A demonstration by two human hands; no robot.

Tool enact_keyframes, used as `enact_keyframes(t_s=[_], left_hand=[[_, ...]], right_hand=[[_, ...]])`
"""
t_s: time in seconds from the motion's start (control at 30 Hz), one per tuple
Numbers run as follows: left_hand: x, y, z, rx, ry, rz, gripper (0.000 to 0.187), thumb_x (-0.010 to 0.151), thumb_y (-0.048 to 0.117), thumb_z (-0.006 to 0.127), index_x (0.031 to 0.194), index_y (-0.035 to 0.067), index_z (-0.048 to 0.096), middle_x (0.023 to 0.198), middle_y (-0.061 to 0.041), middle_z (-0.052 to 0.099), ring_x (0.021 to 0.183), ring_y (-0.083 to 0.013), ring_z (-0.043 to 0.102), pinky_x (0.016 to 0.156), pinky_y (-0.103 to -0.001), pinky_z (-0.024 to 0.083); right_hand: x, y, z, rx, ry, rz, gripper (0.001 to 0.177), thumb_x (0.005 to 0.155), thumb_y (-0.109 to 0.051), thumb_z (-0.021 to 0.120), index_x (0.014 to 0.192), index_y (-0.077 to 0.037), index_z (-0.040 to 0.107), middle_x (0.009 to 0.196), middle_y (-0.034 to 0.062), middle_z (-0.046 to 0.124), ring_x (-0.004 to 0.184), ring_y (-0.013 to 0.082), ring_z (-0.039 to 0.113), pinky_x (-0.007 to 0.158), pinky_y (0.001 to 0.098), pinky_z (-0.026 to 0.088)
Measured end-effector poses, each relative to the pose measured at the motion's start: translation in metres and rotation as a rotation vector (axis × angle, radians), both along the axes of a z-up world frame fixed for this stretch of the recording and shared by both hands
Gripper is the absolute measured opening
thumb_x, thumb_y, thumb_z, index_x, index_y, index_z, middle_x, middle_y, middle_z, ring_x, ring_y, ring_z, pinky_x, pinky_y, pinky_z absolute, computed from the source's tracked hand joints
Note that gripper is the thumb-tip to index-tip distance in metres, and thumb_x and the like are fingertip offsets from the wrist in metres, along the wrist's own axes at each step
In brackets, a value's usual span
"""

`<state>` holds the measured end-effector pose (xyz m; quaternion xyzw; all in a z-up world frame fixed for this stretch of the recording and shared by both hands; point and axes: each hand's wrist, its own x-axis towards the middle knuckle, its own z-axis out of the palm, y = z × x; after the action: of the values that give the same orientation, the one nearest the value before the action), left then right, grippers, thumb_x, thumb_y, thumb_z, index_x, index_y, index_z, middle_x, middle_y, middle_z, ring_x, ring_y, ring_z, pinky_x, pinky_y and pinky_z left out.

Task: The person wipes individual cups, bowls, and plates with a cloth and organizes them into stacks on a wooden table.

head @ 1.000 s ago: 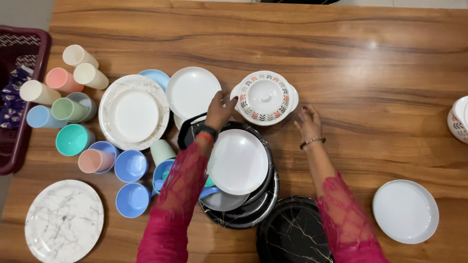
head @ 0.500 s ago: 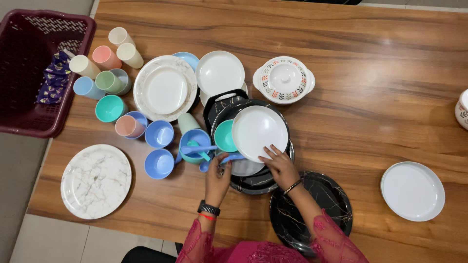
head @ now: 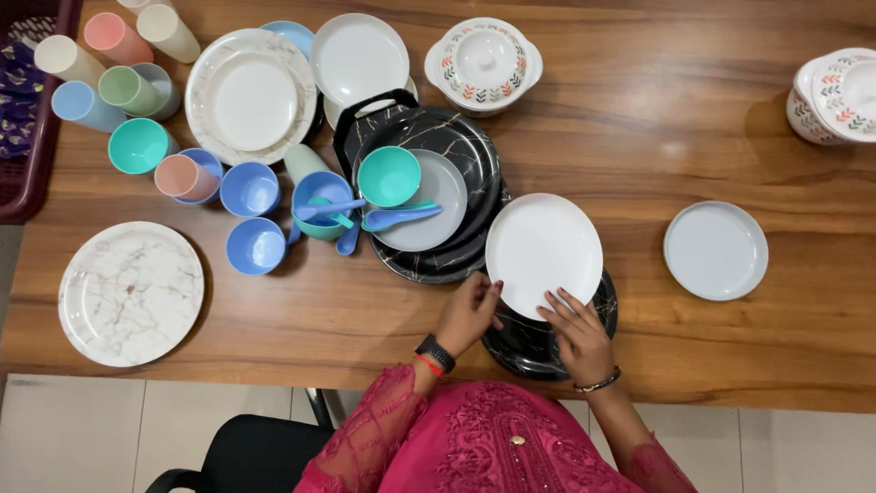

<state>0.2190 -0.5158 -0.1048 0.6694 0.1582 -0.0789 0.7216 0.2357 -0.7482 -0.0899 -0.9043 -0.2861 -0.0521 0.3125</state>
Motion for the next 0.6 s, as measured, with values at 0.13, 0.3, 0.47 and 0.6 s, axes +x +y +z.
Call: enact_keyframes(t_s=[0.13,0.3,0.47,0.6], left_hand=[[-0.006,-0.034,-0.045,0.106,0.225,-0.256,0.03,0.103,0.028,0.057,0.107,-0.001,0.06,0.081,-0.012,0.078,0.049,-0.0191,0.068,0.047,-0.031,0.051],[-0.017,-0.061,-0.125,0.3,0.276,-0.319,0.029,0.101,0.029,0.058,0.107,0.001,0.064,0.078,-0.012,0.079,0.049,-0.0205,0.071,0.052,-0.032,0.056],[-0.015,-0.059,-0.154,0.217,0.448,-0.206,0.033,0.101,0.028,0.059,0.104,-0.005,0.06,0.081,-0.014,0.078,0.052,-0.024,0.072,0.05,-0.035,0.056],[-0.021,-0.053,-0.157,0.092,0.421,-0.114,0.03,0.101,0.025,0.058,0.105,-0.004,0.059,0.083,-0.015,0.077,0.052,-0.0231,0.07,0.049,-0.035,0.056]], right_hand=[[-0.031,-0.048,-0.047,-0.076,0.055,-0.059,0.038,0.087,0.001,0.065,0.119,-0.017,0.075,0.135,0.0013,0.069,0.135,0.023,0.057,0.116,0.0539,0.038],[-0.037,-0.068,-0.084,-0.284,0.296,0.036,0.035,0.086,-0.009,0.067,0.117,-0.02,0.076,0.139,-0.0007,0.064,0.136,0.0222,0.048,0.118,0.0583,0.017],[0.011,-0.121,-0.111,-0.25,0.283,-0.211,0.027,0.096,-0.022,0.068,0.123,-0.02,0.073,0.138,-0.0012,0.064,0.138,0.0206,0.049,0.122,0.0604,0.014],[0.088,-0.2,-0.147,-0.247,-0.073,-0.435,0.048,0.095,-0.01,0.062,0.142,-0.004,0.064,0.15,0.0192,0.059,0.141,0.0339,0.051,0.122,0.0485,0.031]])
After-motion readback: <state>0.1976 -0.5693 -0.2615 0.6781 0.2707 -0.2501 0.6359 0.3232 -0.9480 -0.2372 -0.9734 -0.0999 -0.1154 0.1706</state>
